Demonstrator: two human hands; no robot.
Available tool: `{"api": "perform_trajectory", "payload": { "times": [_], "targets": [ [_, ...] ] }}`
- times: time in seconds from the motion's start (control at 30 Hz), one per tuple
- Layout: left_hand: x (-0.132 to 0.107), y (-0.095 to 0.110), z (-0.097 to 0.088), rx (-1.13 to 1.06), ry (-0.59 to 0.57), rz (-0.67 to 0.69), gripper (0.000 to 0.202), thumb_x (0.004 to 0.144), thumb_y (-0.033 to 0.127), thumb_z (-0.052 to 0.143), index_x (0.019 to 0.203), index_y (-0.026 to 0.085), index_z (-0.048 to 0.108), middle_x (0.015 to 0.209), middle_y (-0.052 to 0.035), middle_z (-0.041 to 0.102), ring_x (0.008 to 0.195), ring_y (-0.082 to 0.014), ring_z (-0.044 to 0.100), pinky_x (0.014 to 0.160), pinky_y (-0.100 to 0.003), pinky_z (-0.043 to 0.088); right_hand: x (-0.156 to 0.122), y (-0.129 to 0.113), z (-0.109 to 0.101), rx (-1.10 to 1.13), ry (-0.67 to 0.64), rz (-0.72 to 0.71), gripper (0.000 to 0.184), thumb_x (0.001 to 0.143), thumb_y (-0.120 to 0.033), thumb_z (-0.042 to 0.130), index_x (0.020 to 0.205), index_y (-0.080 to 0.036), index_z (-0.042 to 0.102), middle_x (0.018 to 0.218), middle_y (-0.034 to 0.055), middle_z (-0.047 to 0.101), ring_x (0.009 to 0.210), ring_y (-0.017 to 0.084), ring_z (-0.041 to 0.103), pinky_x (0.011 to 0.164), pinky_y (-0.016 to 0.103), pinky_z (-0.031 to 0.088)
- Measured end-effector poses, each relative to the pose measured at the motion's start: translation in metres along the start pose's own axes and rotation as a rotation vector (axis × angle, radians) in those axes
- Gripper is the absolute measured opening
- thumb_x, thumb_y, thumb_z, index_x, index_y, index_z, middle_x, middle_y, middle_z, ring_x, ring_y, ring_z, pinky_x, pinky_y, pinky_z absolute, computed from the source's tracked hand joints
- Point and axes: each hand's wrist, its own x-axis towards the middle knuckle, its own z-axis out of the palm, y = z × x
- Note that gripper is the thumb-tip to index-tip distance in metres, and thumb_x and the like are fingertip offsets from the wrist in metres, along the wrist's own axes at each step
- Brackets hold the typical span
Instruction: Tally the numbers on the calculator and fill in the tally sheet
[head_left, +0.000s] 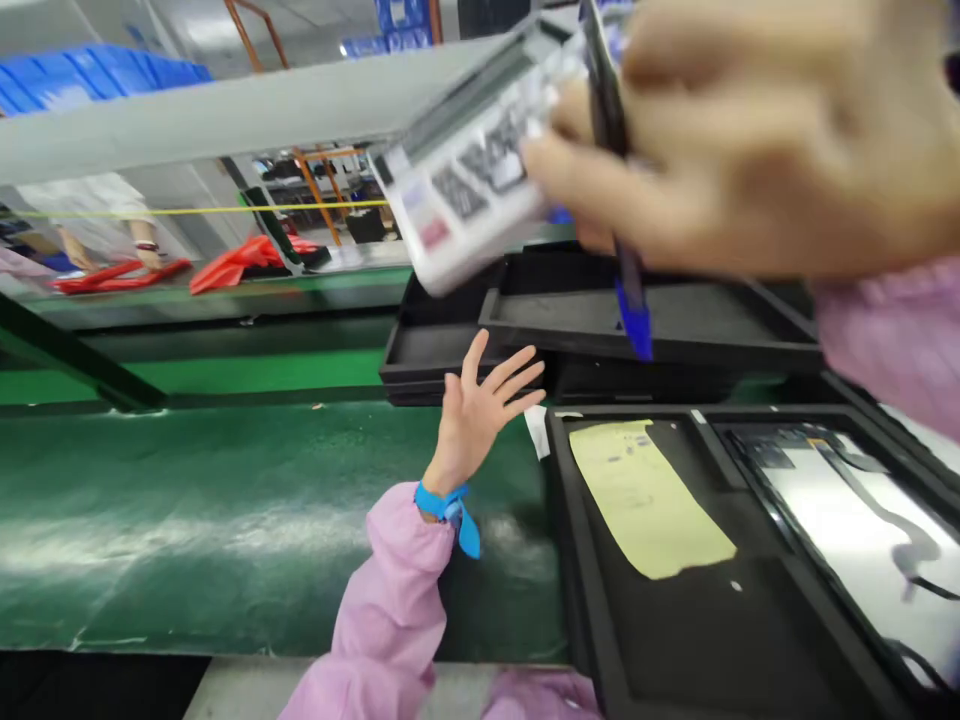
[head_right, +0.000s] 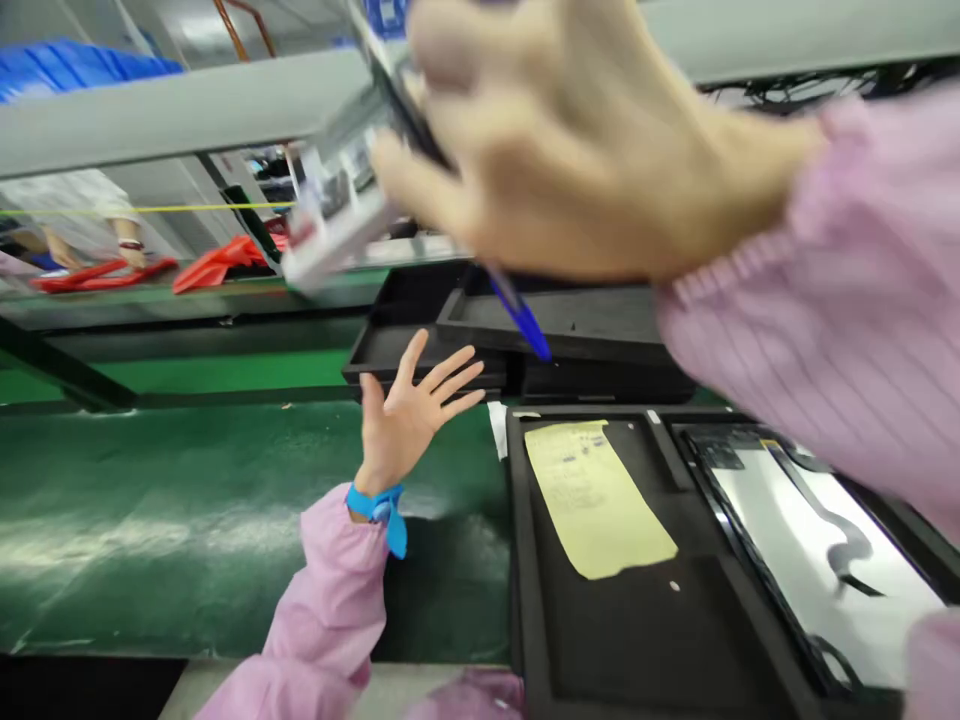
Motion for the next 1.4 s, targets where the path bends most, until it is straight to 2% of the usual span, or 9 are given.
{"api": "perform_trajectory", "payload": {
  "times": [0.07, 0.17, 0.27, 0.37, 0.53, 0.67, 0.87, 1.13, 1.4],
  "targets": [
    [-0.014, 0.002, 0.022, -0.339, -0.05, -0.087, 0.085, 0.079, 0.081, 0.035, 0.142, 0.024, 0.03, 0.139, -0.0132, 0.051, 0.129, -0.0364, 0.046, 0.099, -0.058, 0.043, -0.07, -0.021, 0.013, 0.244, 0.092, -0.141, 0.035, 0.098, -0.025, 0.037, 0.126, -0.027, 0.058, 0.111, 0.0078, 0.066, 0.113, 0.02, 0.057, 0.074, 0.02, 0.055],
    [-0.036, -0.015, 0.054, -0.452, -0.021, -0.309, 0.065, 0.074, 0.047, 0.072, 0.126, 0.016, 0.046, 0.131, -0.0139, 0.057, 0.123, -0.0383, 0.051, 0.093, -0.055, 0.05, -0.172, -0.051, 0.047, 0.23, 0.078, -0.231, 0.04, 0.093, -0.01, 0.045, 0.127, -0.026, 0.059, 0.121, 0.0073, 0.061, 0.105, 0.019, 0.062, 0.099, 0.035, 0.052],
    [-0.051, -0.046, 0.074, -0.453, -0.006, -0.55, 0.073, 0.065, 0.01, 0.078, 0.127, 0.019, 0.041, 0.131, -0.0108, 0.057, 0.122, -0.0326, 0.054, 0.098, -0.05, 0.048, -0.245, -0.079, 0.077, 0.028, 0.075, -0.218, 0.033, 0.089, -0.002, 0.049, 0.115, -0.015, 0.062, 0.115, 0.0103, 0.063, 0.081, 0.016, 0.063, 0.083, 0.033, 0.056],
    [-0.056, -0.074, 0.078, -0.424, -0.005, -0.721, 0.086, 0.059, 0.003, 0.076, 0.133, 0.022, 0.035, 0.135, -0.011, 0.054, 0.127, -0.0315, 0.049, 0.105, -0.049, 0.042, -0.28, -0.098, 0.096, 0.061, 0.093, -0.129, 0.027, 0.085, 0.001, 0.056, 0.111, -0.006, 0.059, 0.104, 0.0129, 0.066, 0.073, 0.016, 0.06, 0.068, 0.032, 0.053],
    [-0.054, -0.095, 0.071, -0.385, -0.059, -0.699, 0.11, 0.053, -0.004, 0.075, 0.144, 0.028, 0.022, 0.145, -0.0098, 0.045, 0.134, -0.0314, 0.04, 0.108, -0.045, 0.038, -0.29, -0.104, 0.12, 0.365, 0.075, -0.015, 0.019, 0.092, -0.021, 0.056, 0.109, -0.012, 0.057, 0.098, 0.0114, 0.064, 0.088, 0.02, 0.058, 0.075, 0.035, 0.052],
    [-0.054, -0.092, 0.073, -0.365, -0.07, -0.672, 0.114, 0.054, -0.006, 0.071, 0.147, 0.033, 0.017, 0.151, -0.0067, 0.037, 0.138, -0.0301, 0.036, 0.108, -0.043, 0.038, -0.288, -0.103, 0.133, 0.488, 0.061, -0.042, 0.009, 0.092, -0.016, 0.051, 0.099, -0.015, 0.056, 0.119, 0.0128, 0.058, 0.104, 0.026, 0.053, 0.09, 0.048, 0.048],
    [-0.051, -0.083, 0.08, -0.265, -0.005, -0.742, 0.09, 0.065, 0.004, 0.074, 0.139, 0.026, 0.029, 0.146, -0.0082, 0.044, 0.134, -0.029, 0.041, 0.102, -0.039, 0.043, -0.29, -0.106, 0.137, 0.623, -0.001, -0.017, 0.01, 0.092, -0.012, 0.047, 0.099, -0.012, 0.054, 0.127, 0.0121, 0.054, 0.11, 0.026, 0.049, 0.096, 0.049, 0.043],
    [-0.041, -0.098, 0.092, -0.217, 0.316, -0.685, 0.031, 0.095, 0.034, 0.048, 0.122, 0.021, 0.041, 0.12, -0.0071, 0.062, 0.114, -0.0209, 0.058, 0.098, -0.035, 0.048, -0.292, -0.108, 0.138, 0.637, -0.032, 0.019, 0.01, 0.094, -0.014, 0.044, 0.091, -0.013, 0.054, 0.13, 0.013, 0.052, 0.113, 0.025, 0.05, 0.099, 0.049, 0.044],
    [-0.048, -0.098, 0.094, -0.191, 0.346, -0.664, 0.03, 0.098, 0.036, 0.043, 0.127, 0.029, 0.04, 0.12, -0.0021, 0.062, 0.11, -0.0169, 0.06, 0.095, -0.03, 0.048, -0.294, -0.107, 0.131, 0.653, 0.041, 0.075, 0.01, 0.093, -0.023, 0.054, 0.088, -0.015, 0.055, 0.128, 0.0101, 0.056, 0.114, 0.023, 0.051, 0.103, 0.05, 0.039]
  ]
}}
